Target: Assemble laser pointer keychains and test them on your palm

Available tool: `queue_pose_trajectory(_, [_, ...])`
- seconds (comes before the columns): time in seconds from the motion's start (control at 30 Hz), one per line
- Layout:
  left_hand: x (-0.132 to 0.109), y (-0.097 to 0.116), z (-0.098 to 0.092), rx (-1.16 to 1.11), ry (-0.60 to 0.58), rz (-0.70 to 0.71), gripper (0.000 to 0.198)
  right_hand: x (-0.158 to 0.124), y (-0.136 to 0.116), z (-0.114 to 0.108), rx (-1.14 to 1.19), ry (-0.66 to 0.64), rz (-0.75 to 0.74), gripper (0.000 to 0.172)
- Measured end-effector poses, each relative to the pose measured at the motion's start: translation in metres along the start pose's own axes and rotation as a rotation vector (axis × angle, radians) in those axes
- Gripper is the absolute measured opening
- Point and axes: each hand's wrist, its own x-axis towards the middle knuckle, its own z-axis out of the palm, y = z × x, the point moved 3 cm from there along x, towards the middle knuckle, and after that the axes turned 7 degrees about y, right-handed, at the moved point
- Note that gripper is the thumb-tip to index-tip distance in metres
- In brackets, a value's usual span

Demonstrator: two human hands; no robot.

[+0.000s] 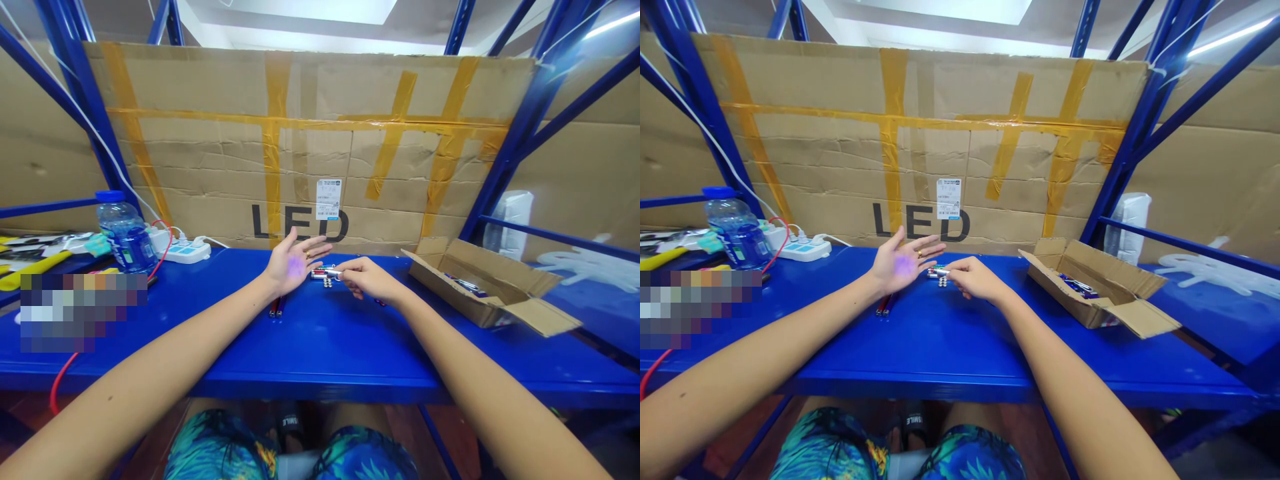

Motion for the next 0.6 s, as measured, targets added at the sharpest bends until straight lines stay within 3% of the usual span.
queue_pose_trajectory(0.6, [-0.0028, -0.0027, 0.0027, -0.010, -0.009, -0.027, 0.074, 0.0004, -0.0012, -0.0003, -0.068, -0.015, -0.007, 0.033])
